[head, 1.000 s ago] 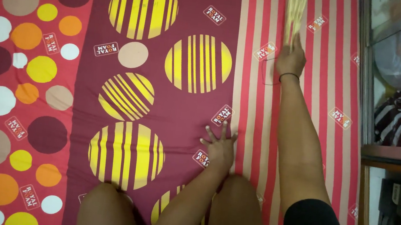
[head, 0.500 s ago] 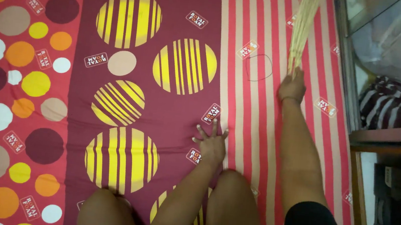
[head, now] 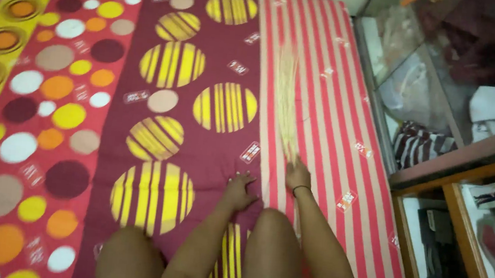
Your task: The person sits on a bed and uses a small broom to sweep the mattress surface. They move the broom back and forth across the patterned bedsheet, covering different areas of the bed.
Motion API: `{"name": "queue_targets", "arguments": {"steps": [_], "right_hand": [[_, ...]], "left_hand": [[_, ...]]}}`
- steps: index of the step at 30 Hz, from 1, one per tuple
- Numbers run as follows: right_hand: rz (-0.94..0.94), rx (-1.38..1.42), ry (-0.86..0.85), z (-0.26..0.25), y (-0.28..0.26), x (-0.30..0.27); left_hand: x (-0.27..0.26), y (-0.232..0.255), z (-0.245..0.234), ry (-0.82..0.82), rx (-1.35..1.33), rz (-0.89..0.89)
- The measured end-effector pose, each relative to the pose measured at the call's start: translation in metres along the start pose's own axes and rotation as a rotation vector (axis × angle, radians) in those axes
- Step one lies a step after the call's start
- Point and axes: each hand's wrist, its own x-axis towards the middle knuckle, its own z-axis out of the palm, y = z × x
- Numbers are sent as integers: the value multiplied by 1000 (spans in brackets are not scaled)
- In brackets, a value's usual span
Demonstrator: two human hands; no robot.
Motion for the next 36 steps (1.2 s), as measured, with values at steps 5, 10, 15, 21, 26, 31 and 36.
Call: {"name": "queue_targets", "arguments": {"steps": [5,10,15,21,26,31,36], "right_hand": [[38,-292,-170,45,39,33],[-163,-14,-122,19,-75,-91],[-123,-35,-203,130,-17,-157],[56,96,-284,165,12,-184],[-26,303,-455,150,-20,-249],[-118,-182,-767,132,-33,-318],[-149,-231,-787,111,-65,-333]], "left_hand": [[-64,-15,4,111,-326,18],[-124,4,-25,189,-600,-122],[-159,-28,-22,423,-874,-214],[-191,-82,8,349,-809,-370],[-235,-79,-1,637,-1001,-284],[-267,-83,-15,728,-824,-293],[-301,-77,-25,778,-859,-365]]}}
